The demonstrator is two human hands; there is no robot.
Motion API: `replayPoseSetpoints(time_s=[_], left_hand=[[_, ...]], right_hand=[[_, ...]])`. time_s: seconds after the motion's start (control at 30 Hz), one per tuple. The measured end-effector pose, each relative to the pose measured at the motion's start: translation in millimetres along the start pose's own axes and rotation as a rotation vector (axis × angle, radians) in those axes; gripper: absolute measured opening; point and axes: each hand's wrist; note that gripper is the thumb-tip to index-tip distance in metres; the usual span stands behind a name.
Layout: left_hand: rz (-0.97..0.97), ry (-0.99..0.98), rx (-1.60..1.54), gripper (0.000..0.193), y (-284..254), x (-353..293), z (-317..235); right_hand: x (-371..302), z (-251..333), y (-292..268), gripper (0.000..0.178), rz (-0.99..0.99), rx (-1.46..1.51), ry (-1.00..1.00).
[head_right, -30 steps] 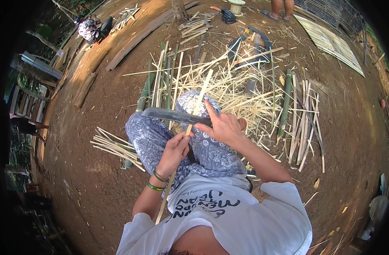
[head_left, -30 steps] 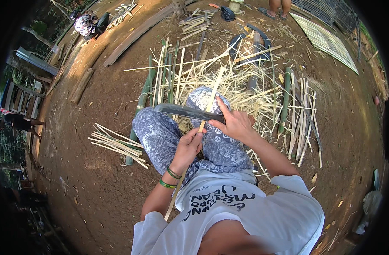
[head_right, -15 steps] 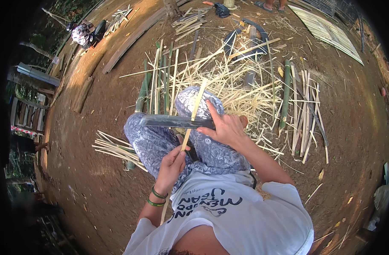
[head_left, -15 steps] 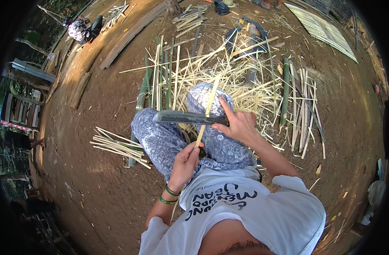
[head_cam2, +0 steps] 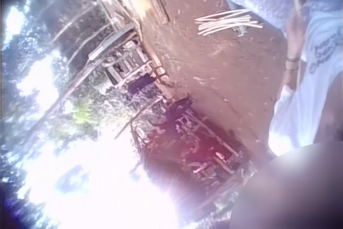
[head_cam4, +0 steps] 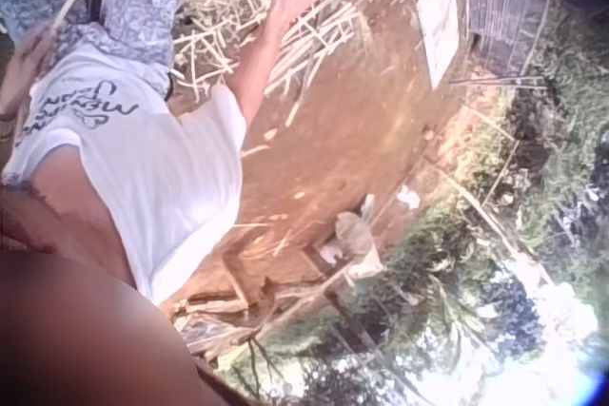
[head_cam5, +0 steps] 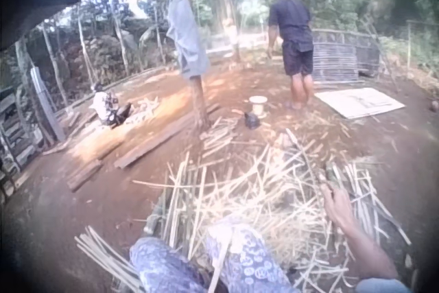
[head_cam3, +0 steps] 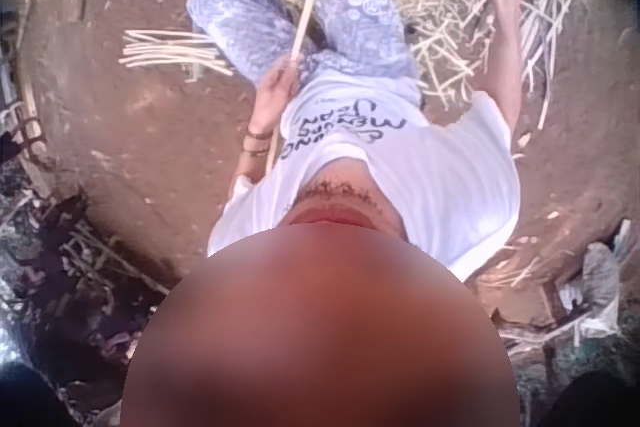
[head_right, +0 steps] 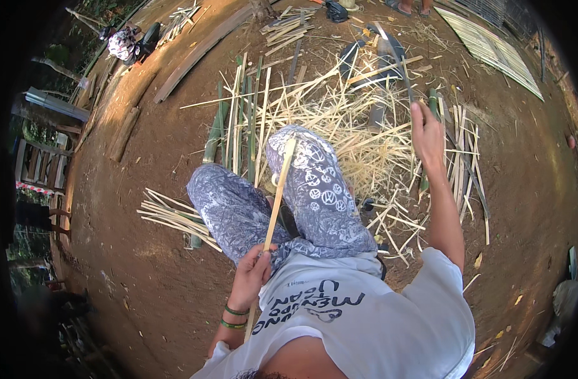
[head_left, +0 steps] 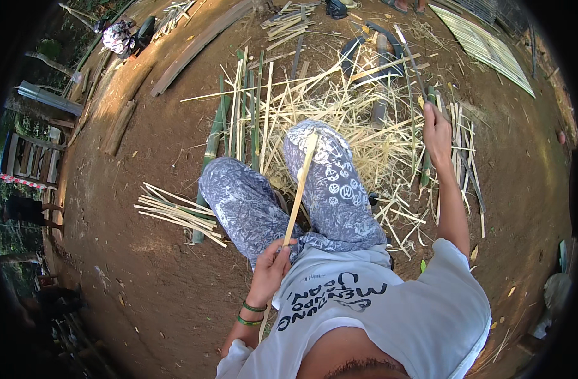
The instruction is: The person sits on the ground and uses a machete to split long bamboo stalks into thin strips. They hold the bamboo against their leg and repeatedly strike it with the blade to separate the fibers, creating a pile of finished strips.
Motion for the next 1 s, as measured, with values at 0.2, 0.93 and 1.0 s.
replayPoseSetpoints(time_s=[0.2, 0.93, 1.0], left_hand=[[0.063, 0.097, -0.024, 0.022, 29.4, 51.4, -22.9], [0.016, 0.141, 0.067, 0.022, 38.2, 52.7, -5.0], [0.012, 0.153, 0.077, 0.022, 37.6, 52.2, -4.9]], right_hand=[[-98.2, 95.6, 19.2, 0.078, 0.585, 0.104, -0.253], [-99.3, 126.6, 60.2, 0.088, 0.663, -0.122, -0.403], [-100.1, 129.7, 59.2, 0.089, 0.653, -0.130, -0.404]])
Point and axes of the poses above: each hand's wrist, its own x-axis towards the middle knuckle, its own y-axis out of the palm, z = x × y
